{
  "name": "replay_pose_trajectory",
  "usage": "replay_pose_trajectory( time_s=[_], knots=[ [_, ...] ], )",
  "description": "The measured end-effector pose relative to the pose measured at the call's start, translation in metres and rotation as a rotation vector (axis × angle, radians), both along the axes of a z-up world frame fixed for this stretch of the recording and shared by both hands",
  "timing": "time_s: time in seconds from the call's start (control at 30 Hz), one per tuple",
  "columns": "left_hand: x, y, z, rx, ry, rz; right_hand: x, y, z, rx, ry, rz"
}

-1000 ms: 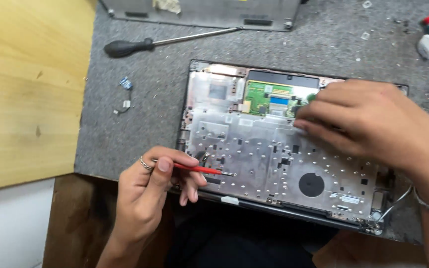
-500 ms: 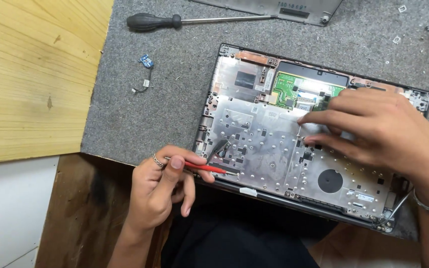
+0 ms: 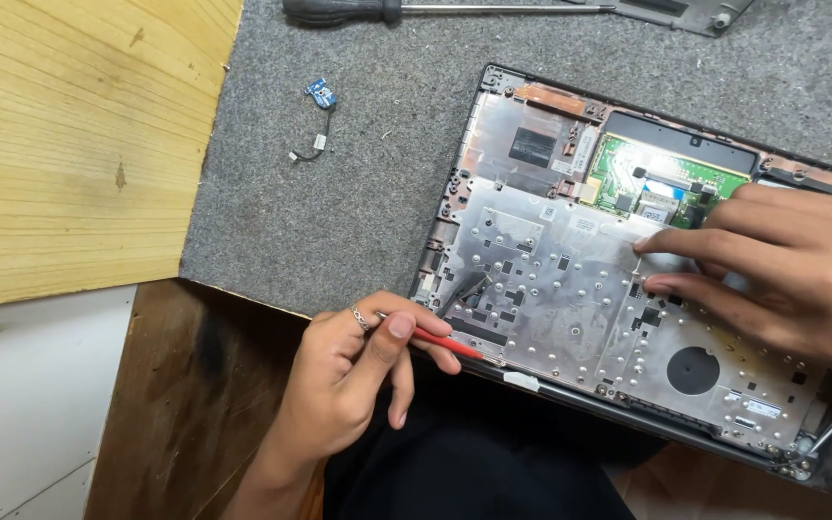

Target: Connecting internal ribbon cables and components during a laptop repair or assembly process.

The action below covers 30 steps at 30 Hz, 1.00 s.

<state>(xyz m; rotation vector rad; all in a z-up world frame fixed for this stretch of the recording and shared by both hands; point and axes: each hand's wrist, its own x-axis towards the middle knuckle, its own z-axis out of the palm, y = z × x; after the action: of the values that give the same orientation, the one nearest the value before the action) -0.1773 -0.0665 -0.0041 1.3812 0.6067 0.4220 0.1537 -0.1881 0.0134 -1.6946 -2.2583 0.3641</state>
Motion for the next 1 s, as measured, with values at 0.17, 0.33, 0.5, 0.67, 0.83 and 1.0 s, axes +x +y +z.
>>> replay_pose_trajectory(
  time_s=[0.17,0.33,0.5,0.67,0.83,1.0],
  knots=[
    [0.003,0.000,0.003,0.025,0.008,0.010,0.000,0.000,-0.001,-0.006,0.004,-0.004],
    [0.004,-0.002,0.002,0.033,0.017,0.029,0.002,-0.001,-0.003,-0.010,-0.024,0.013],
    [0.003,-0.001,0.001,0.075,0.016,0.019,-0.012,0.002,0.008,0.098,-0.021,0.096],
    [0.003,0.000,0.001,0.121,0.002,0.011,-0.047,-0.004,0.007,0.092,0.028,0.235],
    [0.002,0.000,0.001,0.131,-0.023,0.002,-0.062,-0.005,0.001,-0.045,0.030,0.348],
    [0.001,0.000,-0.001,0.148,-0.019,0.009,-0.064,-0.005,-0.003,-0.026,-0.058,0.344]
  ],
)
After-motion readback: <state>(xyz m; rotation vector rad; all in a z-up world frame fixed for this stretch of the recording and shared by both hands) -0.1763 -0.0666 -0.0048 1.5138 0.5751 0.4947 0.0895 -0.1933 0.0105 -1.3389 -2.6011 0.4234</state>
